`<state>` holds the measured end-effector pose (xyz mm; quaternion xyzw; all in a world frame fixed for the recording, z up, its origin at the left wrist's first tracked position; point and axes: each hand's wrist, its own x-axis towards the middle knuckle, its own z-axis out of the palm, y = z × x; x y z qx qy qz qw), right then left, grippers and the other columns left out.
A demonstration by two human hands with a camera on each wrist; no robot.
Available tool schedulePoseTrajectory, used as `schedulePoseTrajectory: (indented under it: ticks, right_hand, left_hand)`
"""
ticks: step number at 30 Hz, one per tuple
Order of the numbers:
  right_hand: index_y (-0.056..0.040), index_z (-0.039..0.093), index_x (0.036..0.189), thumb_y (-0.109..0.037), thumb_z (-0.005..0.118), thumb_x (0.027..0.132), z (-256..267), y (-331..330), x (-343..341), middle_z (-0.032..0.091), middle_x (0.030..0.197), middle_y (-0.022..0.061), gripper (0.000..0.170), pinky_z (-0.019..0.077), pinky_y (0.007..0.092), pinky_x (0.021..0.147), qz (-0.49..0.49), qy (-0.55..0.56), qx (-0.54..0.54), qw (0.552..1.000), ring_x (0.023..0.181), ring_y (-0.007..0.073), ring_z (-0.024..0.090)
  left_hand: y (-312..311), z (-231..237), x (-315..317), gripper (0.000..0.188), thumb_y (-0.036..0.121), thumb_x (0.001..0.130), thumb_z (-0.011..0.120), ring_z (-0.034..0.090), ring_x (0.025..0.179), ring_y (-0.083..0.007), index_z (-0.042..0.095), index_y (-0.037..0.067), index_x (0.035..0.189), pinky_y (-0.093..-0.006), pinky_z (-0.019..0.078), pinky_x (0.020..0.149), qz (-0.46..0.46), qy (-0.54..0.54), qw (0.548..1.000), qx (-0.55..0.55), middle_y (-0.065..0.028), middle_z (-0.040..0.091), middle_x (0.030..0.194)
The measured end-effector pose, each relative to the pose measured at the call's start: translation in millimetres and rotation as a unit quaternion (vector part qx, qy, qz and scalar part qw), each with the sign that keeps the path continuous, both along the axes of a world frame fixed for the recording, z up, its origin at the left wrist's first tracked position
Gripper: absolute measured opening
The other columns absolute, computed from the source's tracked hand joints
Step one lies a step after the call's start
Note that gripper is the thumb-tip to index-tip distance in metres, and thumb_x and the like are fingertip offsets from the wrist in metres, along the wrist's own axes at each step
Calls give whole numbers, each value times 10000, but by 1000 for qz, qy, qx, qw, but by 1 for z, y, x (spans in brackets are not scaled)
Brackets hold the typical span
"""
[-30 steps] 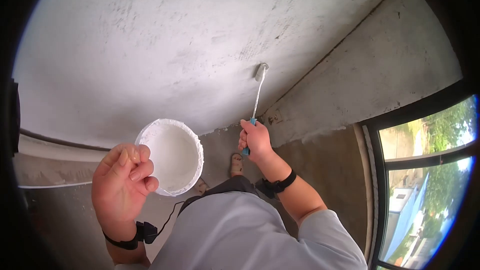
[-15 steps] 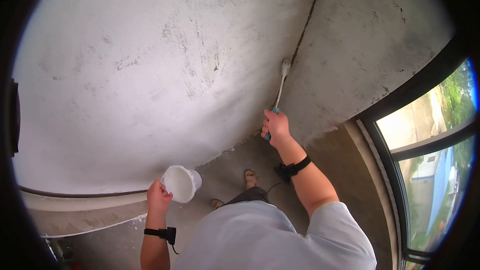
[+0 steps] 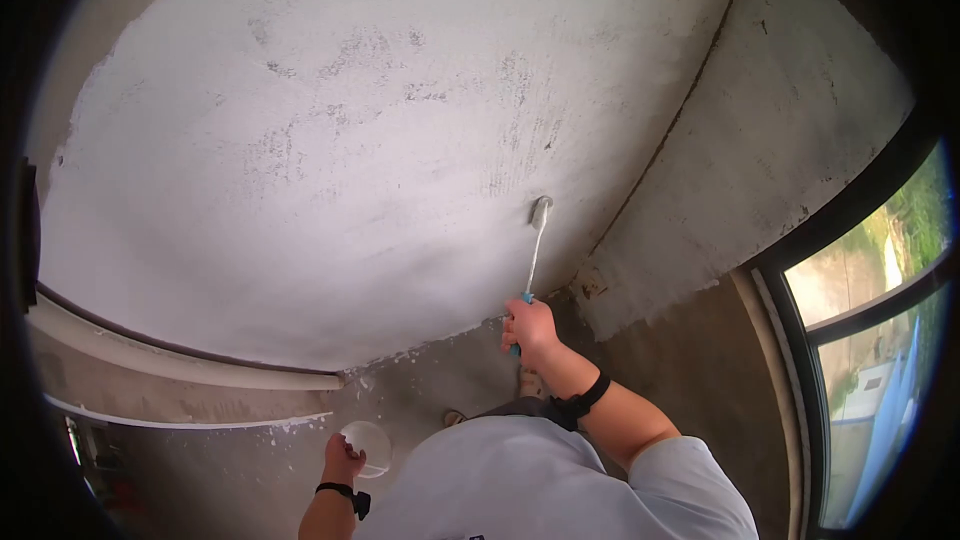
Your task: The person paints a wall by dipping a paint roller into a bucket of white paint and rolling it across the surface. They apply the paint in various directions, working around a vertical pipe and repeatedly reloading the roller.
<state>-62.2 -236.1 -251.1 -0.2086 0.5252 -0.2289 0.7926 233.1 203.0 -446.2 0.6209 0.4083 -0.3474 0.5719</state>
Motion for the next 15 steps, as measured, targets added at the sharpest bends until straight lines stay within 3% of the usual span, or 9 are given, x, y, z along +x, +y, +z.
schedulePoseTrajectory:
  ticks: [3, 6, 12, 15]
  right_hand:
    - [-116, 420, 869, -157, 547, 949, -5, 29, 19, 388, 614, 17, 155, 373, 386, 461, 20, -16, 10, 1000, 442, 155, 358]
    - [-144, 409, 815, -205, 556, 966, -7, 59, 40, 356, 585, -5, 220, 353, 360, 482, 66, 35, -28, 997, 455, 135, 346]
    - [-141, 417, 837, -217, 578, 974, -17, 120, 83, 373, 591, 5, 224, 354, 361, 463, 158, -2, -30, 987, 454, 142, 355]
    - [-136, 419, 851, -217, 581, 985, -18, 143, 102, 375, 593, 5, 226, 359, 359, 455, 212, 33, -56, 975, 457, 139, 359]
  left_hand:
    - [57, -1, 10, 124, 235, 837, 566, 332, 539, -159, 481, 158, 884, -460, 461, 898, 15, 33, 999, -7, -27, 446, 795]
    - [98, 3, 8, 120, 222, 789, 556, 318, 537, -164, 461, 163, 835, -434, 444, 885, 15, 52, 999, -4, -27, 436, 787]
    - [181, -24, -3, 111, 222, 832, 562, 344, 537, -161, 478, 151, 814, -472, 460, 893, -27, 68, 996, -55, -32, 464, 781]
    - [206, -39, -20, 70, 199, 878, 560, 373, 553, -166, 527, 143, 852, -503, 484, 901, -60, 42, 997, 3, -27, 479, 759]
